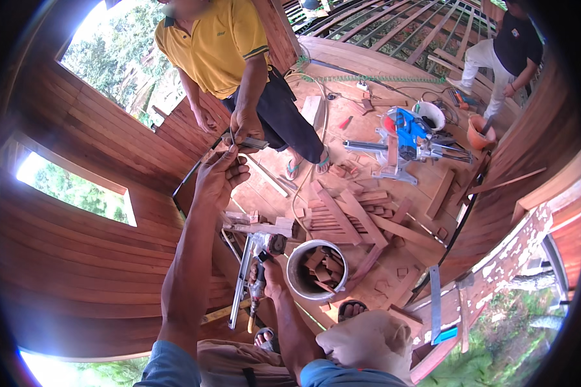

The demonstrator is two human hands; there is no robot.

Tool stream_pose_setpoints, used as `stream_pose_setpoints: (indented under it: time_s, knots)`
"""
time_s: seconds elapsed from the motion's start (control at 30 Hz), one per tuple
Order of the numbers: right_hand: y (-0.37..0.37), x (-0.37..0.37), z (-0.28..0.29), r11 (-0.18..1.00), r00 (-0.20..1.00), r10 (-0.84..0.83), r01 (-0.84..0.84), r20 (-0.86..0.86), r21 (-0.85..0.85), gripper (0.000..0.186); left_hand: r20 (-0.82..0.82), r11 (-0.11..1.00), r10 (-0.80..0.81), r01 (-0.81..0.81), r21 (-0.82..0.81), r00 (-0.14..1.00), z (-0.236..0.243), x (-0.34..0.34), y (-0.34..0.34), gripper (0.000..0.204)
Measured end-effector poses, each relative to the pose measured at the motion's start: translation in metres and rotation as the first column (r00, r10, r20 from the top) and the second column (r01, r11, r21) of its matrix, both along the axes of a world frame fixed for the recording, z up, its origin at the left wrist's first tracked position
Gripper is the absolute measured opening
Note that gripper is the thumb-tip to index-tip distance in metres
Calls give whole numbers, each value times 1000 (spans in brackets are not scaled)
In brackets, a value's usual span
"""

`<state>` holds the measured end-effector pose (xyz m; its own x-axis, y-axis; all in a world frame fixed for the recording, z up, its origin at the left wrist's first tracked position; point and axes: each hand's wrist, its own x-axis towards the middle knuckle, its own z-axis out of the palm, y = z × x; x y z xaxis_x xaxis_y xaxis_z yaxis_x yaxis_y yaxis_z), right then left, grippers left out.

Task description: The person installs wooden panels on a curved ceiling using a nail gun. They position each panel, secure it with nails, and occasionally reload the nail gun. Other workers are visible in the background.

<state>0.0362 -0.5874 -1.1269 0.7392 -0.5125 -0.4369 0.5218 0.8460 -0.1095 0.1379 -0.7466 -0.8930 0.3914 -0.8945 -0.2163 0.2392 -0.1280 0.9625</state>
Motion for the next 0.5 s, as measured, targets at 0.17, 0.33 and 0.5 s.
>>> stream_pose_setpoints:
  time_s: [0.17, 0.33, 0.5]
  knots:
    - [3, 5, -3, 1000, 1000, 19, -19, 1, -22, 35, -66, 998, 53, -52, 19, 996, -6, 8, -7, 23]
    - [4, 3, 2, 999, 999, 36, -37, -15, -27, 36, -133, 1000, -1, 3, 14, 991, -17, 20, -8, 21]
    - [3, 3, -1, 999, 1000, 30, -30, -1, -40, 38, -65, 999, -16, 19, 47, 998, -17, 22, -10, 21]
